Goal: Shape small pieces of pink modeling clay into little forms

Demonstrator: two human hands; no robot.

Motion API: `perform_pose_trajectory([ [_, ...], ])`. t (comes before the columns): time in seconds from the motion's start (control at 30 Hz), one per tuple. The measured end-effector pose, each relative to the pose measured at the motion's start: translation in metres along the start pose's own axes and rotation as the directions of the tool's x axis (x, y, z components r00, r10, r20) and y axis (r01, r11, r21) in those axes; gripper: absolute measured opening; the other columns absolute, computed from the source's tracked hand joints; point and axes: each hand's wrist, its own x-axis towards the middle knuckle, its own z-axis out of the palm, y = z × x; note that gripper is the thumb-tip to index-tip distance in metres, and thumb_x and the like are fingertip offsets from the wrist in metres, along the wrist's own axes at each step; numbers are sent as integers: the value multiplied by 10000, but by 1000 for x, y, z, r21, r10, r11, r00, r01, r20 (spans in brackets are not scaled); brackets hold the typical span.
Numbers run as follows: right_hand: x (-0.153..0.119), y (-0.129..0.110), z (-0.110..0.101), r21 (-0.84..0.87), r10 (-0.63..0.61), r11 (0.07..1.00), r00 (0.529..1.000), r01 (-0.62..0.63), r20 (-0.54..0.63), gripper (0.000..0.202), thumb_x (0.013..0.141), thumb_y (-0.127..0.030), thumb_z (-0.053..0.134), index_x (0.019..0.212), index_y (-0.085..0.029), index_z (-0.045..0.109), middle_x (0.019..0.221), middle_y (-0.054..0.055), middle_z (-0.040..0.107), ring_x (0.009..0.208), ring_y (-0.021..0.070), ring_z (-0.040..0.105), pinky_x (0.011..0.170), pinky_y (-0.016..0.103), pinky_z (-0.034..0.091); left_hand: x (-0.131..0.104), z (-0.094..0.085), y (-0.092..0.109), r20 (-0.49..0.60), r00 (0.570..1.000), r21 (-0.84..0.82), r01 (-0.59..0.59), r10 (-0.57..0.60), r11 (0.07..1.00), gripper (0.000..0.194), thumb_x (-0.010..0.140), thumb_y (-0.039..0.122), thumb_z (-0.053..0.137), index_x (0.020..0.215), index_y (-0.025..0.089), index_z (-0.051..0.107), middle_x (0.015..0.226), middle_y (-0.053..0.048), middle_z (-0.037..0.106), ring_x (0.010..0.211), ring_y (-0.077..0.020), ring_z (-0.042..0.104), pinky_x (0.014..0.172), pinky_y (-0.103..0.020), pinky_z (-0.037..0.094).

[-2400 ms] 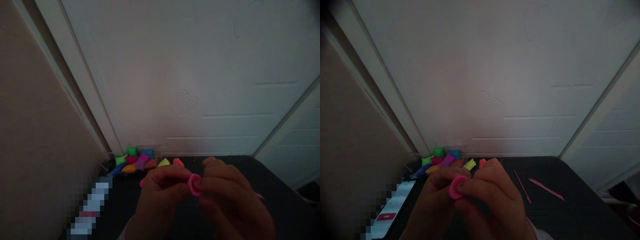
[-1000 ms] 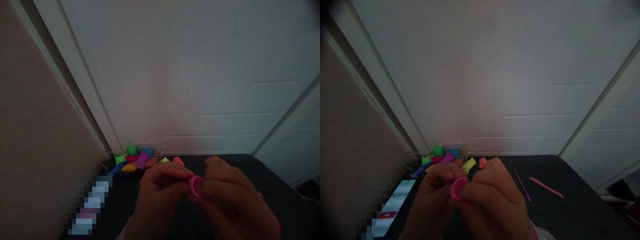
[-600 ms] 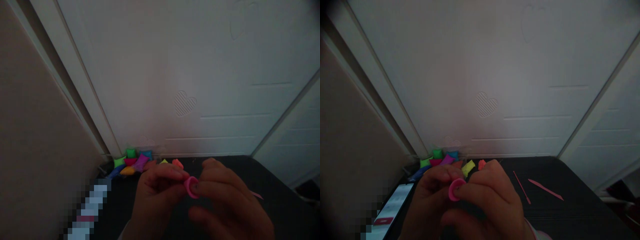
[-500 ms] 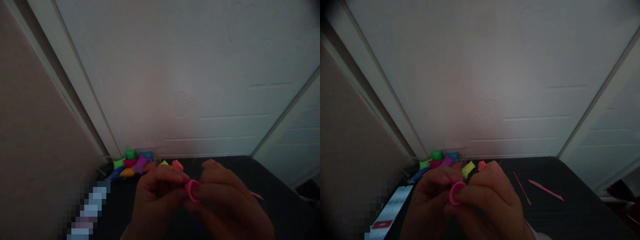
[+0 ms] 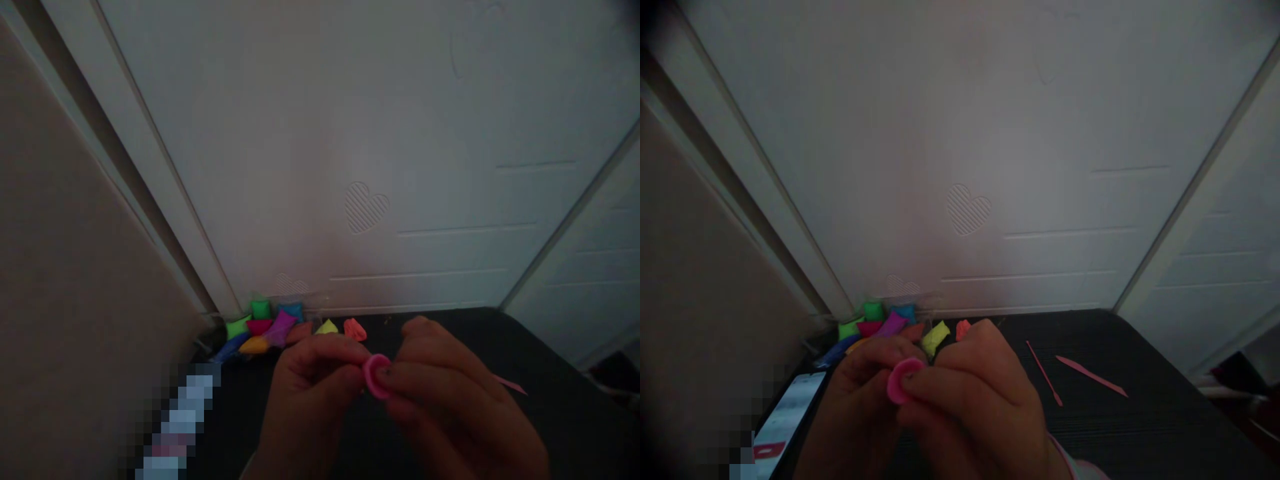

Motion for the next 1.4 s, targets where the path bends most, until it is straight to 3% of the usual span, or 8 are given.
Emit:
perform_pose_trajectory([
  [0.1,0,0,1,7,-5,1000,1000,5,-15,137,776,-250,662,868,-161,614,698,10,619,624,112,552,600,253,481,1,3,2,17,1000,-16,19,-19,1000,116,608,110,780,636,216,741,635,48,720,602,-48,633,590,-88,499],
  [0.23,1,-2,3,56,2,998,1000,0,-31,106,764,-96,640,847,-158,615,699,-13,597,616,88,527,619,235,475,2,0,-2,94,995,-30,-36,39,999,97,607,151,791,648,223,740,650,50,727,635,-48,651,647,-87,510],
  [0.33,2,-2,2,76,12,997,1000,-10,-23,117,766,-62,610,844,-147,623,703,-13,588,630,85,520,624,226,472,1,-1,-3,85,995,-33,-57,59,998,117,611,148,789,661,241,738,665,58,727,648,-48,654,670,-96,516],
  [0.57,1,-2,1,47,-4,999,1000,5,-27,93,767,-174,650,856,-163,625,686,7,609,614,116,542,594,264,489,-1,0,0,77,994,-20,-77,78,997,148,607,114,785,659,242,735,662,48,719,632,-56,648,622,-105,521],
  [0.83,4,-2,3,53,6,999,999,-4,-36,80,768,-99,617,817,-160,631,660,-2,600,582,98,530,538,229,483,1,-3,-5,95,986,35,-138,134,990,171,607,126,786,703,260,739,674,41,709,644,-64,641,631,-119,523],
  [1.0,4,-2,-1,27,-10,1000,1000,10,-2,85,811,-121,571,854,-161,632,701,6,618,644,107,566,594,229,500,-1,-3,-3,79,993,1,-85,85,996,119,613,203,789,714,241,739,686,28,687,632,-66,617,623,-131,511],
  [1.2,6,-1,-1,29,-23,999,1000,22,20,101,824,-233,590,876,-159,634,696,25,620,624,124,568,570,255,499,-4,1,-1,28,999,-23,-44,45,999,147,589,139,796,679,235,730,674,36,665,638,-67,605,625,-135,508],
  [1.4,5,-1,0,53,-7,999,1000,8,-19,68,760,-195,666,810,-176,623,639,-2,606,558,111,544,555,267,502,-2,-1,-3,103,989,-4,-107,107,994,164,600,127,789,704,239,730,675,33,659,643,-65,590,610,-127,495],
])
